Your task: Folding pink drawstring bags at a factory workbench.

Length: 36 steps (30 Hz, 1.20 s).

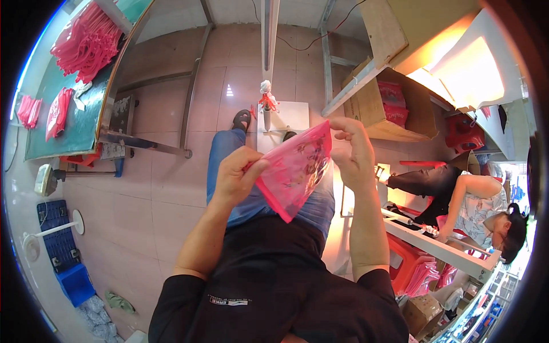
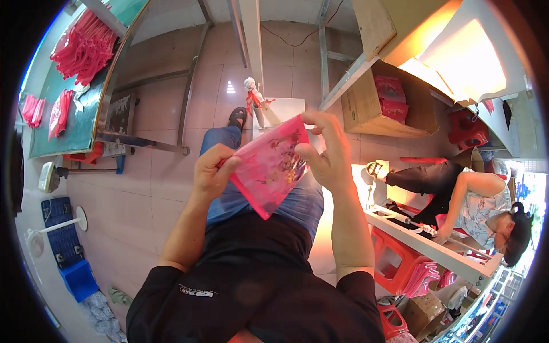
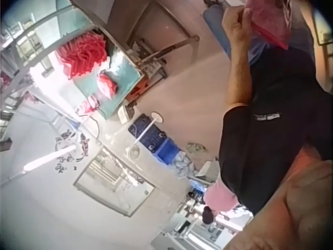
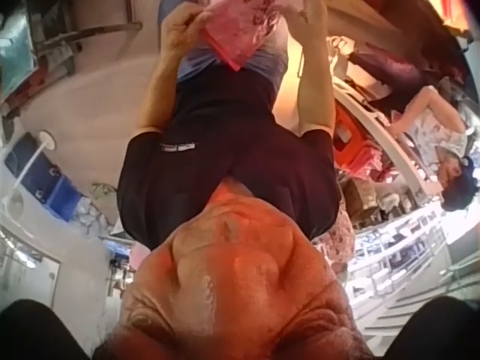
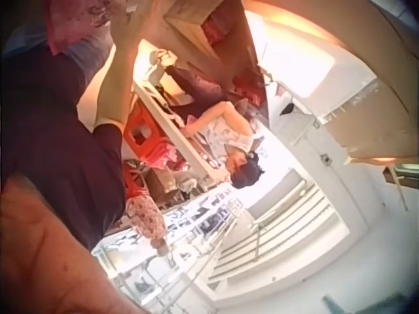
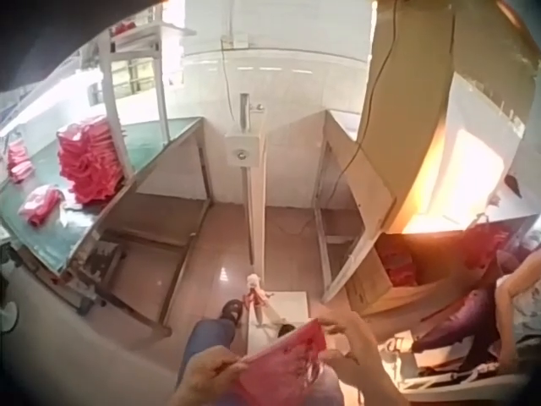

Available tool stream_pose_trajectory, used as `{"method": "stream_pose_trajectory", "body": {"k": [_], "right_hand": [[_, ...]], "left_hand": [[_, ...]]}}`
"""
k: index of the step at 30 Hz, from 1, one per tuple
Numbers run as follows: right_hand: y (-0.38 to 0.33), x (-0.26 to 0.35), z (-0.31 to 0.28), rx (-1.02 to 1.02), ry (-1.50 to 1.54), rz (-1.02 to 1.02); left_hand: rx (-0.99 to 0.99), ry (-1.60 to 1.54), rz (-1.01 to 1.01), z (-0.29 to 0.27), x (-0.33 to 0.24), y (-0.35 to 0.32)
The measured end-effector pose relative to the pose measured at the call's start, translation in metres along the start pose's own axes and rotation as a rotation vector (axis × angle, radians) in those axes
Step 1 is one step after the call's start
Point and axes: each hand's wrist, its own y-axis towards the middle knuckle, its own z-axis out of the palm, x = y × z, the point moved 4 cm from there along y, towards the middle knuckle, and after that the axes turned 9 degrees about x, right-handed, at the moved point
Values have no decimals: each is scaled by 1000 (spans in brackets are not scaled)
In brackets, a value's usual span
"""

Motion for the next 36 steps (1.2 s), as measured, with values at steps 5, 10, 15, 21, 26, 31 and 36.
{"method": "stream_pose_trajectory", "body": {"k": [5,10,15,21,26,31,36], "right_hand": [[-5,-5,10,-39,-35,153],[-12,7,27,-68,-6,130],[-13,20,24,-115,-185,-108],[-18,22,22,-105,-368,-215],[-24,24,20,-139,-389,-227],[-34,16,16,-174,-398,-170],[-39,14,16,-182,-417,-194]], "left_hand": [[156,231,217,10,-29,7],[-7,-103,-31,10,22,7],[-112,-286,-148,10,30,0],[210,-150,-377,12,39,-6],[277,-646,-509,21,45,-17],[192,-1048,-590,36,42,-23],[229,-898,-555,32,58,-25]]}}
